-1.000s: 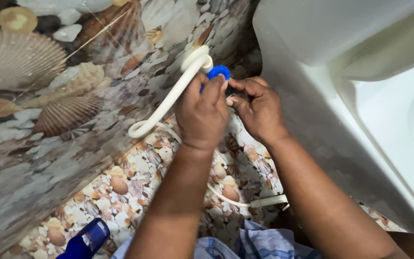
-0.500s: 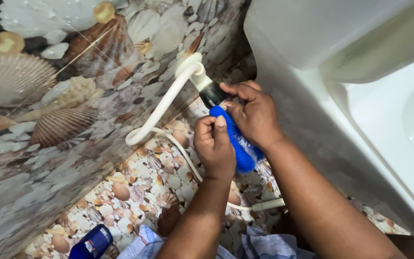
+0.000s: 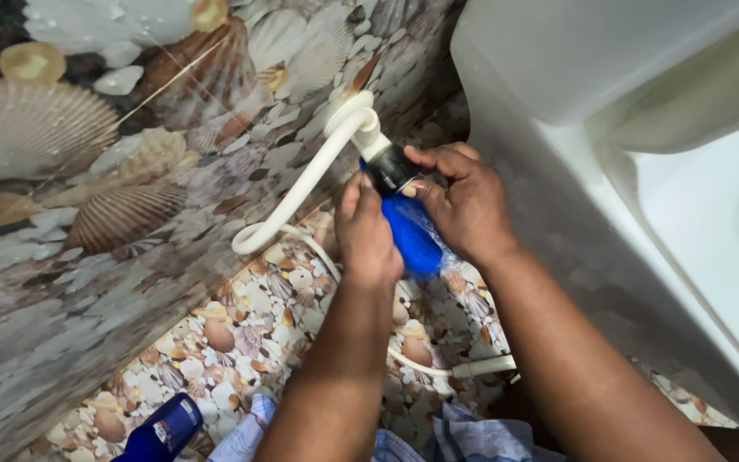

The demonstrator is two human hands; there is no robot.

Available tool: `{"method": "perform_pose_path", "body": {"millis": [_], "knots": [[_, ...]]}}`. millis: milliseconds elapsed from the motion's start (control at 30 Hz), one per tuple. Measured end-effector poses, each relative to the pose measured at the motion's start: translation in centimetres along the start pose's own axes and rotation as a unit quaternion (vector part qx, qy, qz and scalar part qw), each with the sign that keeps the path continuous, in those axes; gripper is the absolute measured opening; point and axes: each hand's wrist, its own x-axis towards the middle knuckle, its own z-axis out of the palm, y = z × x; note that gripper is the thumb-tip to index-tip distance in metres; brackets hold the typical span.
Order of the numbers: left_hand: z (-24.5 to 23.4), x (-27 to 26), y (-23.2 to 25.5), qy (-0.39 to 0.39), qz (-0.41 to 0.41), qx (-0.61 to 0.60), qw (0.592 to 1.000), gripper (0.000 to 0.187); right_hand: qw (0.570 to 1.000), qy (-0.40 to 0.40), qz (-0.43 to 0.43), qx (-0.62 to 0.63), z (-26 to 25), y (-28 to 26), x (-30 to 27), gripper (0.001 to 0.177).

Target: The person applies cleaning liquid from a bottle onto a sponge and scrubs the wall-mounted bidet sprayer fixture and hose by hand.

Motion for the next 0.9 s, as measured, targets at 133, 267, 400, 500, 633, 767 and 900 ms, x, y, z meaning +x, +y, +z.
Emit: {"method": "perform_pose_path", "body": {"millis": [133,267,400,500,633,767,900], "knots": [[-0.1,-1.6,0.4,0.037,-0.095,-0.016,0.995,0.026,0.999,0.001,0.016,-0.030,-0.4,-0.5,0.5,0.041],[0.2,-1.4,-0.3,0.076,-0.146,-0.035,0.986,0.031,1.000,-0.011,0.019,-0.012,-0.4,-0.4,0.6,0.040],[0.1,-0.1,0.2,-0.104,-0.110,-0.131,0.980,0.034,0.999,-0.007,0.040,-0.032,-0.3,-0.5,0.5,0.042],[-0.3,-1.5,0.3,-0.101,-0.105,-0.122,0.982,0.037,1.000,-0.002,-0.004,-0.025,-0.5,0.0,0.8,0.042],[-0.4,0.1,0.2,-0.083,-0.053,-0.114,0.989,0.035,0.999,-0.021,0.024,-0.026,-0.4,-0.1,0.4,0.042],[-0.7,-1.1,0.5,-0.063,-0.061,-0.081,0.993,0.035,0.999,-0.016,0.039,-0.033,-0.6,-0.3,0.4,0.043],[-0.9,-1.5,0.4,-0.049,-0.090,-0.068,0.992,0.033,0.999,-0.014,0.023,-0.019,-0.3,-0.4,0.6,0.042]]}}
